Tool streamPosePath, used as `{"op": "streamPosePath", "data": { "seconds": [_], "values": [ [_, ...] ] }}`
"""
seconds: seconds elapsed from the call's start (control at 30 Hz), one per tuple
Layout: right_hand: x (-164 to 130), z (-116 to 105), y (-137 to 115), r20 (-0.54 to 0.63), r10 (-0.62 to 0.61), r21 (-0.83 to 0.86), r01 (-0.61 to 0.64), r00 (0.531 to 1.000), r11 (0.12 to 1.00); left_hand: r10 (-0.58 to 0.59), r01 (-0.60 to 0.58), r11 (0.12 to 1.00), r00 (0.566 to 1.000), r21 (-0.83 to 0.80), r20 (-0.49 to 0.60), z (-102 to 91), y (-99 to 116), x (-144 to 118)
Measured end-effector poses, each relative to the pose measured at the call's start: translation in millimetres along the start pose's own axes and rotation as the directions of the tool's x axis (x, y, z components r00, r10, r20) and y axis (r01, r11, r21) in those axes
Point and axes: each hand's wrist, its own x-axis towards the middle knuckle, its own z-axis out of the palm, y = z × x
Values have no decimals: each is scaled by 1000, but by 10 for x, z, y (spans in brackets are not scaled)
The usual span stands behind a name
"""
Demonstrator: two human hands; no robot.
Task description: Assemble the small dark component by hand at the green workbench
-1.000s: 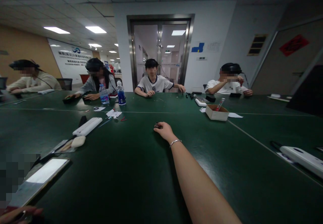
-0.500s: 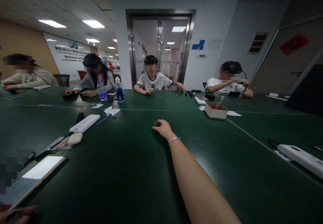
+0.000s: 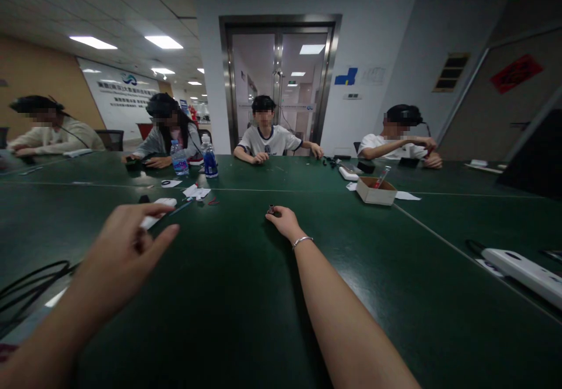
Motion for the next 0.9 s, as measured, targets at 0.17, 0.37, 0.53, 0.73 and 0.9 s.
{"op": "streamPosePath", "data": {
  "seconds": [0.17, 0.37, 0.53, 0.73, 0.9],
  "values": [
    [-6, -8, -20, -8, -47, 20, 47, 999, 999, 287, -252, 955, 918, -158, 274, 924, 540, 644],
    [3, 14, -75, -21, -124, -63, 123, 992, 990, 240, -166, 961, 897, -220, 372, 1985, 731, 1064],
    [59, 26, -68, -2, -129, -170, 127, 992, 977, 269, -164, 932, 911, -323, 314, 2390, 657, 1066],
    [72, 23, -38, 6, -185, -268, 180, 983, 947, 341, -165, 824, 908, -542, 243, 2556, 367, 964],
    [95, 14, 31, 48, -10, -1, 10, 999, 1000, 314, -162, 861, 915, -481, 254, 2559, 353, 970]
  ]
}}
